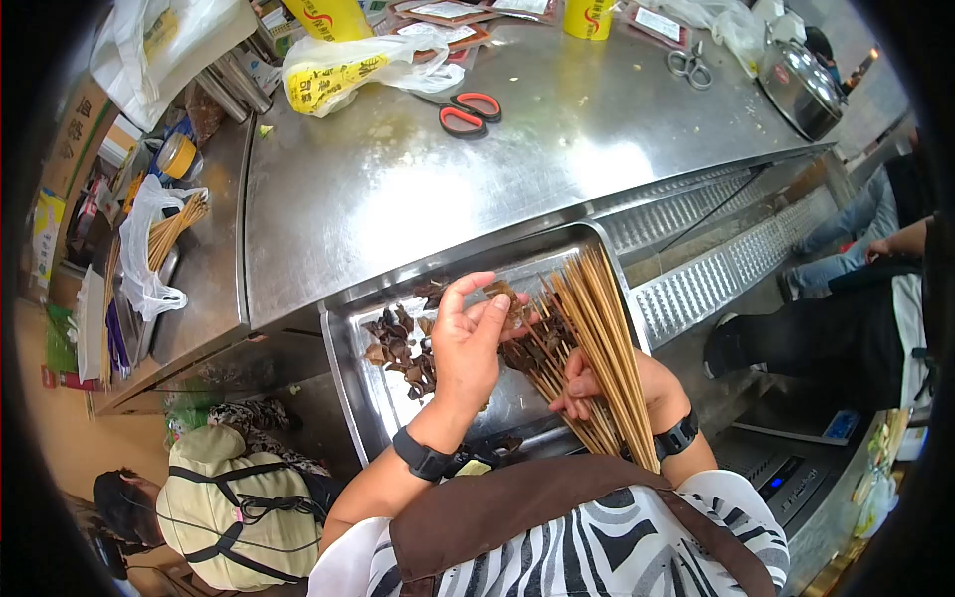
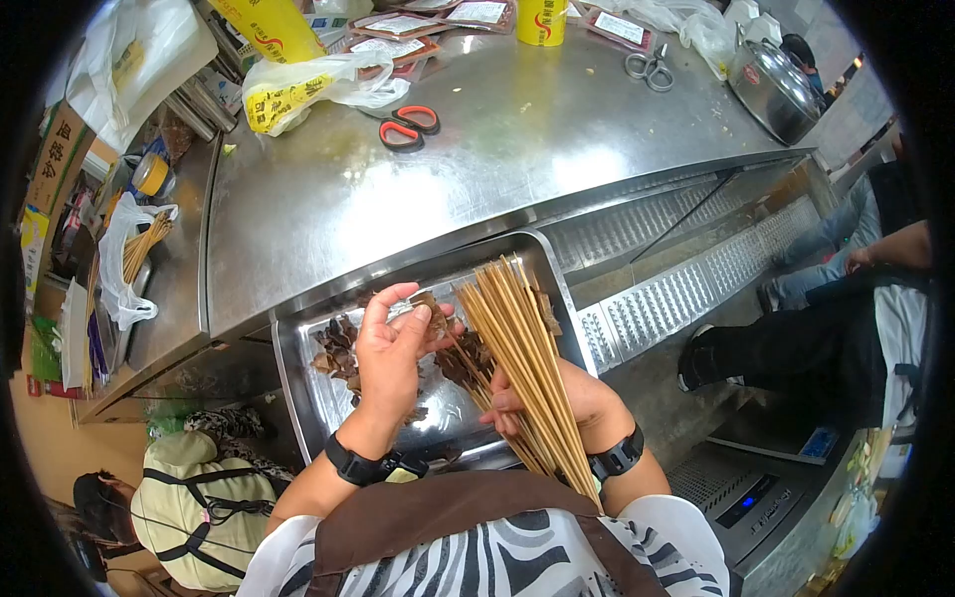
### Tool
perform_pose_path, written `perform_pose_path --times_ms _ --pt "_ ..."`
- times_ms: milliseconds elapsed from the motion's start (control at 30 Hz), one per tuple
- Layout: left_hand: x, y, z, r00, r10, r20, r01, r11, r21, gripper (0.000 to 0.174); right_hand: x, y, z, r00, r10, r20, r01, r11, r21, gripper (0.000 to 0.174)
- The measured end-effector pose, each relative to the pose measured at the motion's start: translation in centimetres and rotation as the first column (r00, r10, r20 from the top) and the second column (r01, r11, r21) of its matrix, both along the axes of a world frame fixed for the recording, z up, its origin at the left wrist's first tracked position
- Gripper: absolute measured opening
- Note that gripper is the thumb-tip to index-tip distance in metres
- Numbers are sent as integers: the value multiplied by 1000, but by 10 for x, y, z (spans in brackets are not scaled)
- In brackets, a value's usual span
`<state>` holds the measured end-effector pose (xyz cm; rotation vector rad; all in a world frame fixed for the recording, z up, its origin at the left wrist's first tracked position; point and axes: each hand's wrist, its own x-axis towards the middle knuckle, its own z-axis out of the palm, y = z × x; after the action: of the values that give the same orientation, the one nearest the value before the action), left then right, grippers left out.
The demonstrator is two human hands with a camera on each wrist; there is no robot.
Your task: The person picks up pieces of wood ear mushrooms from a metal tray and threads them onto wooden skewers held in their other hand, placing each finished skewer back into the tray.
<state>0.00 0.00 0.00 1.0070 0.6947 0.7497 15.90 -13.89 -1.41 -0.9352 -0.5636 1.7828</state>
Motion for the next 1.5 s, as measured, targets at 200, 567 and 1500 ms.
perform_pose_path --times_ms 200,567,1500 --pt "-4 4 -7 997 -8 -81 9 1000 9 18 -4 1 0 1000 -4 -4 4 1000 -5 10" --pt "-4 0 -8 999 -43 -31 39 994 -106 19 -3 0 0 1000 -16 -5 16 1000 -5 10" --pt "-7 2 -5 992 -44 115 68 973 -221 34 -2 2 3 1000 -1 29 1 1000 -3 11"
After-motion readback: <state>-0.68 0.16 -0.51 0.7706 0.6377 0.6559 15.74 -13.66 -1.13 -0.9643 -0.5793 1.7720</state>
